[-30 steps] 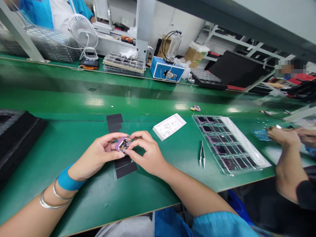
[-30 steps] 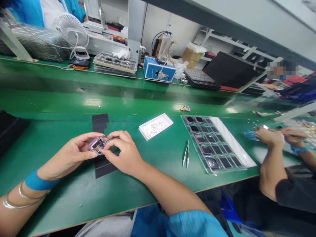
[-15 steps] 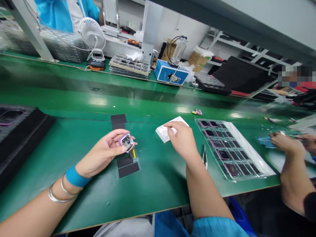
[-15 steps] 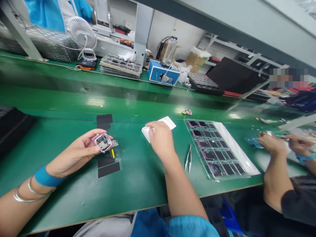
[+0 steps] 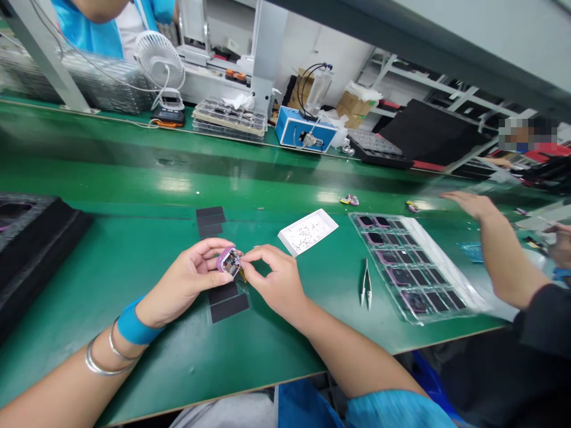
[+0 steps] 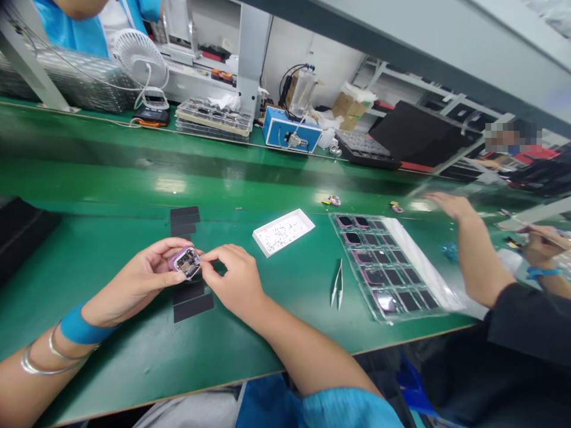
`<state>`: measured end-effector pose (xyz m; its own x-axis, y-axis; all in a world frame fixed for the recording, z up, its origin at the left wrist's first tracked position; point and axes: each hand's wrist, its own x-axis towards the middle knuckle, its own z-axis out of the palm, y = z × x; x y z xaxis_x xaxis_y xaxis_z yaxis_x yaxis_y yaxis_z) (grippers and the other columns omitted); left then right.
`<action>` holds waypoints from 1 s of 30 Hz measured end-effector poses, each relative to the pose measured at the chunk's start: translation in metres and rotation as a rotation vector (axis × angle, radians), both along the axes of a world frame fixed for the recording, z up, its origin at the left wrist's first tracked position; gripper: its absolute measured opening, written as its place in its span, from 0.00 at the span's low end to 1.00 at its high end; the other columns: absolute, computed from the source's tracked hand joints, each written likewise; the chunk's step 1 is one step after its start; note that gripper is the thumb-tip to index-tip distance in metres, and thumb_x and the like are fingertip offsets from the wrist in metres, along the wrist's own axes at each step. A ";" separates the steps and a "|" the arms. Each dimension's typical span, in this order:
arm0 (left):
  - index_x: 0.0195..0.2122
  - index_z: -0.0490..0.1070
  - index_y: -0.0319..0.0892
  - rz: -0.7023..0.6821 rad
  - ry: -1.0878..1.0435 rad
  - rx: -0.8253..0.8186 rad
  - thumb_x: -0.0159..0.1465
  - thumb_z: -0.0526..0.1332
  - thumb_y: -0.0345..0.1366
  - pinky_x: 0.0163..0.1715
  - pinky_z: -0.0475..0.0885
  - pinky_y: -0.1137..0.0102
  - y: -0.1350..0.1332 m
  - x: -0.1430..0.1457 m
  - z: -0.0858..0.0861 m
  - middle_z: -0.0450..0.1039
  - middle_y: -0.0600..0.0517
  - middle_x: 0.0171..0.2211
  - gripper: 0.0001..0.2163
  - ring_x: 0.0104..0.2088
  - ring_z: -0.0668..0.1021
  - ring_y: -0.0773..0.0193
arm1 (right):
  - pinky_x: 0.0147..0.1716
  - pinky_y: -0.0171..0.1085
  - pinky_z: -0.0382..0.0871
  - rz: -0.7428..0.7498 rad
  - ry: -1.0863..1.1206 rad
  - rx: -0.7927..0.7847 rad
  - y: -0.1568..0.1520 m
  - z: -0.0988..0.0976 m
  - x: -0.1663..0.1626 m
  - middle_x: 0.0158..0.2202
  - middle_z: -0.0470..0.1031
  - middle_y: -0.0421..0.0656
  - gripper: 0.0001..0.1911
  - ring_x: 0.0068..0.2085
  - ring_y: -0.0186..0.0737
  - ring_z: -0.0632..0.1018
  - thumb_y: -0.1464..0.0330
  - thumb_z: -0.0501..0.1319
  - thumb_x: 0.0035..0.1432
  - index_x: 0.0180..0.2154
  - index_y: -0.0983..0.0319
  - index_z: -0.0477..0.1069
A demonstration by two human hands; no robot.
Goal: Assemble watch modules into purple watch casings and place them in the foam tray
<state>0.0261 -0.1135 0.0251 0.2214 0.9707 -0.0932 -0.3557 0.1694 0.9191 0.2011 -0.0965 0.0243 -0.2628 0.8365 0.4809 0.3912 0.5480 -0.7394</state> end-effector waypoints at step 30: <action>0.45 0.72 0.47 -0.066 -0.075 -0.160 0.53 0.68 0.31 0.36 0.77 0.71 0.002 -0.009 0.006 0.75 0.50 0.39 0.18 0.37 0.79 0.62 | 0.29 0.31 0.72 0.574 0.448 -0.944 0.013 0.024 0.021 0.30 0.77 0.40 0.11 0.27 0.30 0.76 0.65 0.69 0.47 0.31 0.64 0.71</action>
<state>0.0169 -0.1117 0.0308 0.2965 0.9278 -0.2265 -0.4051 0.3370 0.8499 0.2223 -0.0834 0.0481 -0.6797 0.7241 -0.1166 -0.1295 -0.2750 -0.9527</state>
